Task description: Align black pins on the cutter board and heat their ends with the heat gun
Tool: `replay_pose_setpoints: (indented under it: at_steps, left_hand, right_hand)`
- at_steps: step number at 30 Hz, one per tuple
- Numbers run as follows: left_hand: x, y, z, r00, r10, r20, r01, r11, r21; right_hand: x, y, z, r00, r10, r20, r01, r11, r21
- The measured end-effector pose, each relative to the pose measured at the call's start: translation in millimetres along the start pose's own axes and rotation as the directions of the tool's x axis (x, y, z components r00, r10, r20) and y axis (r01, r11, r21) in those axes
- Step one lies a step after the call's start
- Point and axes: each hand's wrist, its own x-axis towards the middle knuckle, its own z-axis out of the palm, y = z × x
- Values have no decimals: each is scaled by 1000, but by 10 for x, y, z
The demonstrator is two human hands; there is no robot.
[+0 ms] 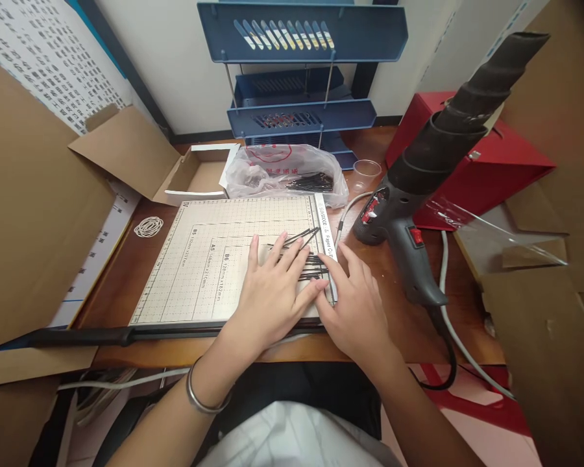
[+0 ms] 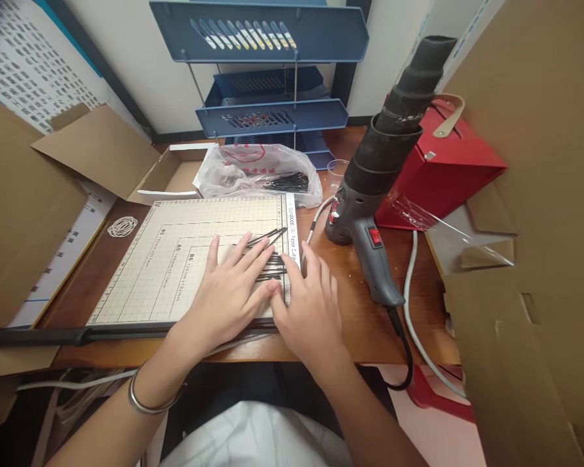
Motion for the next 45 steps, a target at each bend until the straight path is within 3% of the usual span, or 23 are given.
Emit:
replay_pose_setpoints:
  at_steps: [9,14,17,21,29,35,45]
  left_hand:
    - [-13,136,63,999,-40,13,40,999,-25]
    - [25,49,-67,1000,18,17,-17,998,-68]
    - [127,-61,-157,999,-43,-6,43,998,-35]
    - [343,-180,-204,994,-100,48,100,995,19]
    - [658,-122,-240,988,-23,152,-4,984,176]
    - [747,-178,-277,979,-3,202,-21,993,116]
    - [655,-356,-281,976,52,209,-41,997,-59]
  right_hand:
    - [-5,9,-5,1000,6,18,-6,1000,9]
    - [1,-1,-3,1000,14,7,-14,1000,10]
    - [7,-11,4,1000,15,-13,-15,1000,6]
    - [15,-15,2,1000,19,-14,-19,1000,8]
    - [11,-10,3,1000,27,-7,-27,1000,17]
    - [10,-11,11,999,29,-16,-28,999,15]
    - [15,-20,13,999,45,-4,-45,999,16]
